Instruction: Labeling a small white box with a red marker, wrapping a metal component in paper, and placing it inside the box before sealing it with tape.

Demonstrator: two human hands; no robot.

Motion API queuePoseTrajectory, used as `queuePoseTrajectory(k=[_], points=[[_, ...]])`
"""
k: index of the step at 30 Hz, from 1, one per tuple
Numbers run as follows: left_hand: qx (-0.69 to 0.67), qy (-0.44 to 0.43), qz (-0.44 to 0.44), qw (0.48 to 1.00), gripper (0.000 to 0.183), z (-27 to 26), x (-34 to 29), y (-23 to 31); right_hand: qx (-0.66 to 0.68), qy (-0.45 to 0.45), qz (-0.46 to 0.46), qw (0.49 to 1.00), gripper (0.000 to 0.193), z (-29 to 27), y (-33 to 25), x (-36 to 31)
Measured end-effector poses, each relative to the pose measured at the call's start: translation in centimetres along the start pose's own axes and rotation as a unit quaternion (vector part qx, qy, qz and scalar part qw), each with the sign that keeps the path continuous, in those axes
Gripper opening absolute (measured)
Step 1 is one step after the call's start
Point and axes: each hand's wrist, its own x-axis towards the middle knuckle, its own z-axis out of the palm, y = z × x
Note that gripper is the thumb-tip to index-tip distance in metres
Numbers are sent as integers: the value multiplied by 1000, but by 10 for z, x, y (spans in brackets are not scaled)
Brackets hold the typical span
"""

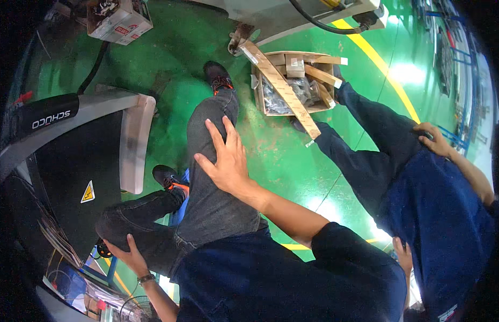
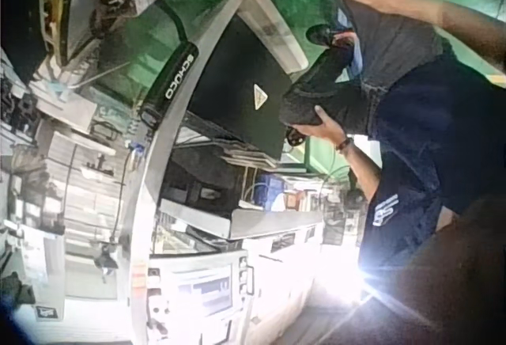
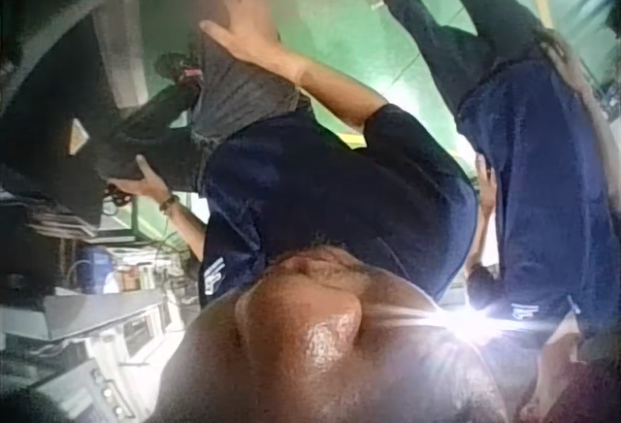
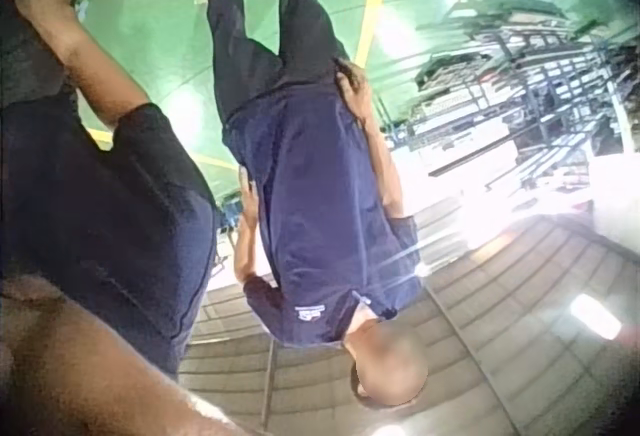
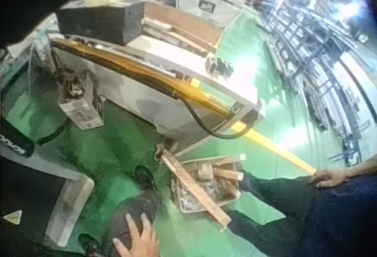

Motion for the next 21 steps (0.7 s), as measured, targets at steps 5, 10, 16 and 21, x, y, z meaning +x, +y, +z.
queuePoseTrajectory(k=[5,10,16,21], points=[[-9,7,-13,1000,97,1,-2,-8,6,-2,-7,1000,88,2,-1,-1],[-16,15,-8,1000,96,3,-9,-12,2,-6,-8,1000,87,4,-1,-3],[-28,21,-18,999,97,1,-20,-13,19,4,-4,1000,81,9,4,-2],[-55,76,-21,995,102,-23,-41,-44,-20,22,-44,999,76,27,-31,-4]])
